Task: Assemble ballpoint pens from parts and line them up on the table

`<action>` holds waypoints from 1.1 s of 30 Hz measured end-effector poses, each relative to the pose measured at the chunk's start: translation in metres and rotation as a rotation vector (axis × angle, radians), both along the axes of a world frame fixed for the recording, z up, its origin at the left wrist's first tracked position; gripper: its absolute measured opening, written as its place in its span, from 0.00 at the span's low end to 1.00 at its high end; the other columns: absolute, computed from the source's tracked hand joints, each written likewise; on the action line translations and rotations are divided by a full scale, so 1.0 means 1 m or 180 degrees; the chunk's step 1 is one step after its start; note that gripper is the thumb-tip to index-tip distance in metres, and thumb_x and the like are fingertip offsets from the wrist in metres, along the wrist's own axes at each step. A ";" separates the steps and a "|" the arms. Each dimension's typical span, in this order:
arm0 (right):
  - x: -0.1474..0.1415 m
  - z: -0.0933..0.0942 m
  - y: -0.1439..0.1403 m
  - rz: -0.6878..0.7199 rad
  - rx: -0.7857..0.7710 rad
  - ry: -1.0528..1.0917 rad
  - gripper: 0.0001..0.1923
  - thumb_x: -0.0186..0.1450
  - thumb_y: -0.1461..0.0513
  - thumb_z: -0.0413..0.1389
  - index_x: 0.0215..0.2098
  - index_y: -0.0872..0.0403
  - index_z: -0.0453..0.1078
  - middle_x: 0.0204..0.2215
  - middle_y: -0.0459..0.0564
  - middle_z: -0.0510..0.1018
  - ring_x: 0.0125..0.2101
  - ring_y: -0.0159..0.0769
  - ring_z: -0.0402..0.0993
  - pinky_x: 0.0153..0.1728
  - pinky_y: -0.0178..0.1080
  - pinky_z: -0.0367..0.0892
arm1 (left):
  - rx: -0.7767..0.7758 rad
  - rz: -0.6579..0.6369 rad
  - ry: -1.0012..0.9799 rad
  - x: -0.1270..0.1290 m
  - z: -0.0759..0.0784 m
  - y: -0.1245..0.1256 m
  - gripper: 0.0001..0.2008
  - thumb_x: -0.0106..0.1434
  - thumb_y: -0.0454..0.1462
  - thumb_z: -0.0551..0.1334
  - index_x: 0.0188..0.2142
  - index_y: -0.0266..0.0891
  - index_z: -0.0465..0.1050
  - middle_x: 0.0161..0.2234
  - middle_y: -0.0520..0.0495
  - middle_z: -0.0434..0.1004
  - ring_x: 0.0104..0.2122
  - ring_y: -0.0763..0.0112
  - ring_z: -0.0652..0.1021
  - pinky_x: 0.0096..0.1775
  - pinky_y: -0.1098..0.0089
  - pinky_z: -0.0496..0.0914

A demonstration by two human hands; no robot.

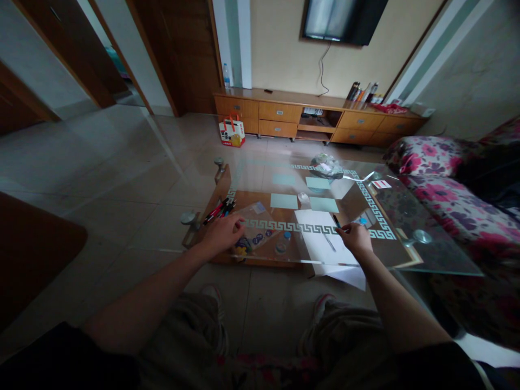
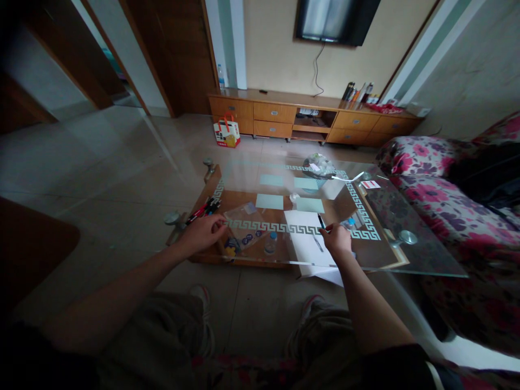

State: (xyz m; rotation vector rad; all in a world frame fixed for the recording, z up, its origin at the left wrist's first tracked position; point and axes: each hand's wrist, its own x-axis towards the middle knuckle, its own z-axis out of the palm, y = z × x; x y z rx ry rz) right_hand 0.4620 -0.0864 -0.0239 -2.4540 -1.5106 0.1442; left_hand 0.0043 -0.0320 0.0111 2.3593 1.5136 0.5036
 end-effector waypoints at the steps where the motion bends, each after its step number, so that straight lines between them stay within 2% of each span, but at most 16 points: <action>1: -0.001 0.001 0.000 -0.0008 0.0006 -0.0020 0.16 0.62 0.52 0.60 0.38 0.56 0.77 0.32 0.57 0.82 0.35 0.45 0.78 0.36 0.41 0.66 | 0.0068 0.0173 -0.0029 -0.004 -0.001 0.004 0.11 0.65 0.41 0.58 0.44 0.41 0.73 0.38 0.45 0.79 0.37 0.63 0.78 0.40 0.66 0.68; 7: -0.021 0.017 0.000 0.0100 0.0110 -0.0145 0.18 0.66 0.52 0.54 0.40 0.57 0.76 0.33 0.59 0.81 0.35 0.46 0.77 0.37 0.41 0.65 | 0.0357 0.0881 0.0047 -0.025 -0.011 0.020 0.11 0.62 0.38 0.59 0.44 0.39 0.68 0.41 0.42 0.74 0.41 0.61 0.76 0.46 0.64 0.69; 11: -0.047 0.034 -0.007 0.0291 0.0195 -0.0098 0.17 0.67 0.52 0.52 0.41 0.54 0.75 0.37 0.57 0.80 0.36 0.44 0.76 0.35 0.39 0.64 | 0.0317 0.0948 0.0332 -0.029 -0.019 0.022 0.10 0.61 0.38 0.59 0.43 0.37 0.68 0.42 0.39 0.73 0.44 0.56 0.74 0.49 0.61 0.68; 17: -0.079 0.051 -0.021 0.0733 0.0164 -0.0306 0.16 0.70 0.53 0.49 0.43 0.53 0.74 0.42 0.56 0.78 0.36 0.42 0.75 0.35 0.38 0.63 | 0.0260 0.0827 0.0320 -0.026 -0.022 0.022 0.12 0.62 0.34 0.56 0.46 0.35 0.67 0.45 0.35 0.73 0.47 0.54 0.75 0.51 0.60 0.67; 23: -0.090 0.054 -0.025 0.0931 0.0021 -0.0325 0.15 0.70 0.54 0.49 0.44 0.52 0.74 0.42 0.54 0.78 0.35 0.40 0.75 0.32 0.37 0.61 | 0.0156 0.0921 0.0358 -0.027 -0.019 0.022 0.17 0.62 0.34 0.58 0.50 0.34 0.66 0.47 0.35 0.74 0.49 0.53 0.74 0.52 0.60 0.66; 33: -0.093 0.051 -0.025 0.1040 0.0045 -0.0398 0.14 0.71 0.54 0.49 0.42 0.52 0.74 0.42 0.53 0.78 0.35 0.39 0.75 0.30 0.37 0.58 | 0.0021 0.1030 0.0042 -0.036 -0.026 0.029 0.19 0.59 0.32 0.61 0.50 0.36 0.65 0.40 0.41 0.77 0.41 0.59 0.77 0.45 0.63 0.68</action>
